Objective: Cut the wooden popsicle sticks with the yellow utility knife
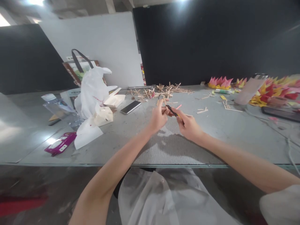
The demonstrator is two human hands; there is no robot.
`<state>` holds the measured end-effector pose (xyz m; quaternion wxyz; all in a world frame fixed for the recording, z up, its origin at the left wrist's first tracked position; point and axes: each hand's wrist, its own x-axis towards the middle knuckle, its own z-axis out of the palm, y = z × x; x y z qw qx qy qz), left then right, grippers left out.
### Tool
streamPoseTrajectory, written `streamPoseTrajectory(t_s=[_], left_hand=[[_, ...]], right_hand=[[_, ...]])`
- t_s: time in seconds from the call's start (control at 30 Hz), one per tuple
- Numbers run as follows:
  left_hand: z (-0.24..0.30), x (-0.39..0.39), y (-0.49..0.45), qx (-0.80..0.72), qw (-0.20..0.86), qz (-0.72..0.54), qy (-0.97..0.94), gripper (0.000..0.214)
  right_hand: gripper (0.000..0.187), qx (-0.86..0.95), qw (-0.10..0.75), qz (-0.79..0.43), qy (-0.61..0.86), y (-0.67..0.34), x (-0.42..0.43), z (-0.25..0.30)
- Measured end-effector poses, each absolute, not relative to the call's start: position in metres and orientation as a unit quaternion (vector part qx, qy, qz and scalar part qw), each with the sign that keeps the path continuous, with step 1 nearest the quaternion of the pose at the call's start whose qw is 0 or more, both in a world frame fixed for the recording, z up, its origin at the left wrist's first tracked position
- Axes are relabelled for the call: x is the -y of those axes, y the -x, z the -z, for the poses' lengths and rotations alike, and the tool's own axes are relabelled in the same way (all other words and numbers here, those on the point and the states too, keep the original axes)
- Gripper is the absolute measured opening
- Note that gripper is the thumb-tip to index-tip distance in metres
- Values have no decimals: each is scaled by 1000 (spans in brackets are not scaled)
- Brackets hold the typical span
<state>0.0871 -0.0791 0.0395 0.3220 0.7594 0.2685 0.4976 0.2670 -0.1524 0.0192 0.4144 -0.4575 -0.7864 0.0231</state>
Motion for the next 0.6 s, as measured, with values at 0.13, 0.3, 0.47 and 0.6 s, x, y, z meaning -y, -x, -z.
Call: streamPoseTrajectory(t_s=[0.13,0.3,0.47,0.6], left_hand=[[-40,76,-83,-275,259,-475,-795,33],[-37,67,-77,-281,202,-442,-827,39],[-33,61,-74,-289,186,-431,-834,46],[-27,53,-69,-299,176,-404,-847,51]], right_hand=[[57,784,427,-20,449,-266,151,-17],[57,779,432,-33,453,-267,149,-13],[55,779,425,-53,457,-269,148,-14],[54,779,419,-86,459,-272,145,-16]])
